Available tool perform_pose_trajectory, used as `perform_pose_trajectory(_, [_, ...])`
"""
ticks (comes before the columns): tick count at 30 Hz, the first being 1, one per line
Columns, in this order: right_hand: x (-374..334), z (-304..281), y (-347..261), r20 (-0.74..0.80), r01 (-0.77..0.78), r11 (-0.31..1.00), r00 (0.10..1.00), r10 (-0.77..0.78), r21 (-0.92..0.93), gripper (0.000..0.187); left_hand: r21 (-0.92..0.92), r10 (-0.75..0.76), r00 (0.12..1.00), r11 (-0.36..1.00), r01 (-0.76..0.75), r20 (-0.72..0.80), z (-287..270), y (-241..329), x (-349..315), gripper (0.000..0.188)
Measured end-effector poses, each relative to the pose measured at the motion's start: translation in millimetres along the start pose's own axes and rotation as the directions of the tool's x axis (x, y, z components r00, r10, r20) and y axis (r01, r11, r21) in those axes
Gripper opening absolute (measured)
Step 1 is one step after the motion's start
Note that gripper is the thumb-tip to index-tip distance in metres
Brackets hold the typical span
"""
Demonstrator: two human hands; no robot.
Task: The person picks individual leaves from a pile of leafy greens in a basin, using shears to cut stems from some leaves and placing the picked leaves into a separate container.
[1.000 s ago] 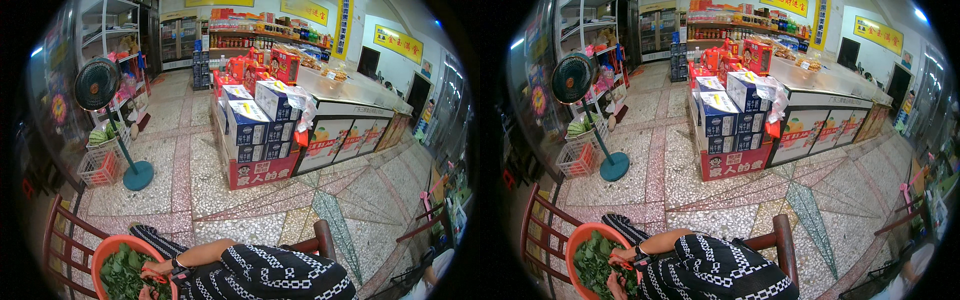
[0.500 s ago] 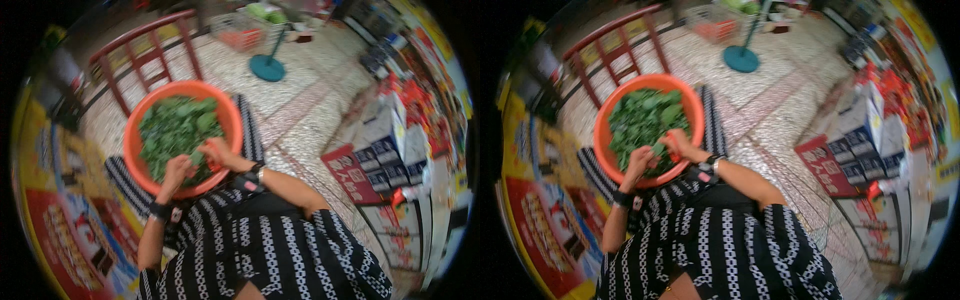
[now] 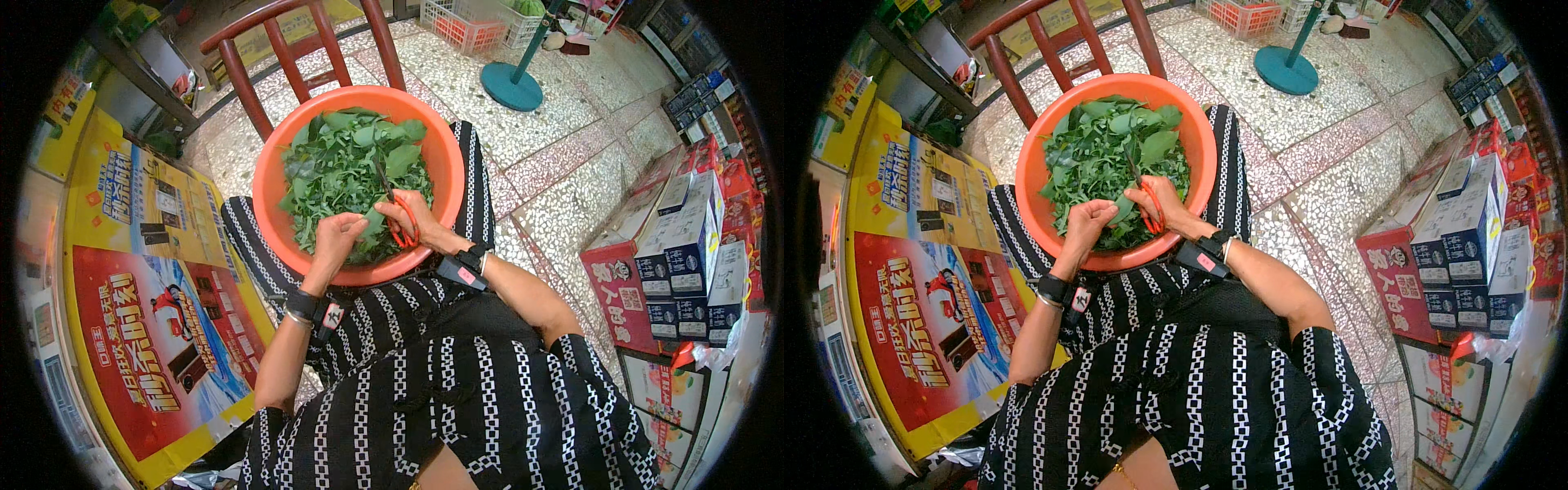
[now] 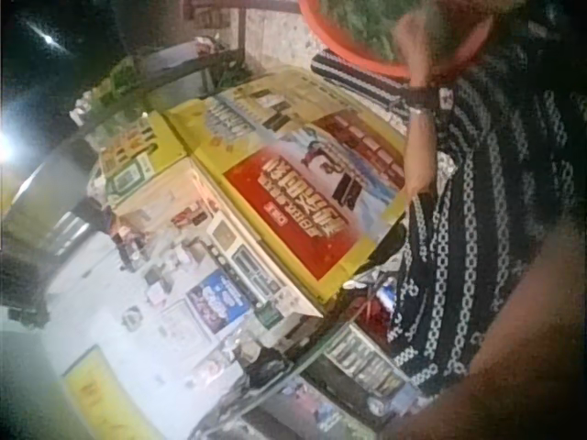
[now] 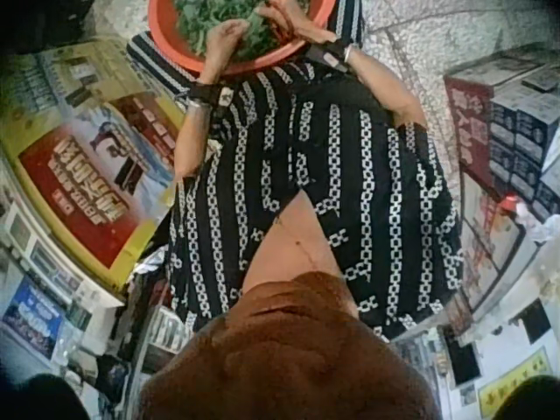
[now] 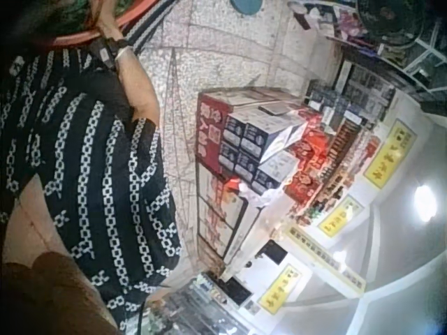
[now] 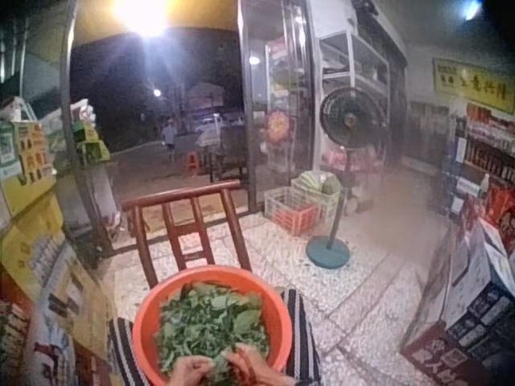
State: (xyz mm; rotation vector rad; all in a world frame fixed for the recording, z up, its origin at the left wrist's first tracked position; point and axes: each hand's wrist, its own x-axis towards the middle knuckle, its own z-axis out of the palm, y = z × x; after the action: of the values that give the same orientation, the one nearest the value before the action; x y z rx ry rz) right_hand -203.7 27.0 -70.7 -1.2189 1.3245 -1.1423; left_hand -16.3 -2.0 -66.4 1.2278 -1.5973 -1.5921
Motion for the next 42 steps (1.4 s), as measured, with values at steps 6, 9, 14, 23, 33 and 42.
perform_pose_trajectory(6, [1.7,-13.8,-18.1,0.065,-0.187,0.979,0.981,0.183,0.077,0.034,-0.252,-0.044,0.99,0.968,0.008,-0.136,-5.3,3.9,-2.6,0.015])
perform_pose_trajectory(9, [4.9,-11.5,-21.2,0.096,0.087,0.98,0.993,-0.07,-0.182,0.041,-0.37,-0.068,0.98,0.929,-0.006,-0.187,-8.7,4.7,-2.6,0.019])
perform_pose_trajectory(14, [1.0,-5.2,-31.1,0.18,0.256,0.773,0.966,-0.185,-0.58,0.055,-0.375,-0.028,0.982,0.926,-0.046,-0.188,-6.2,7.5,-4.3,0.021])
perform_pose_trajectory(23, [3.6,-7.3,-53.6,0.201,0.138,0.738,0.98,-0.003,-0.66,0.062,-0.327,-0.024,0.993,0.945,-0.016,-0.118,-7.6,3.3,-5.6,0.023])
perform_pose_trajectory(33, [-2.2,-1.6,-49.6,0.203,0.18,0.671,0.978,-0.045,-0.719,0.068,-0.457,-0.019,0.991,0.888,-0.045,-0.135,-11.8,-4.1,-5.2,0.027])
perform_pose_trajectory(42, [-5.1,4.3,-63.9,0.195,0.191,0.7,0.978,-0.075,-0.688,0.065,-0.381,0.0,0.994,0.923,-0.043,-0.112,-10.8,-5.4,-7.8,0.024])
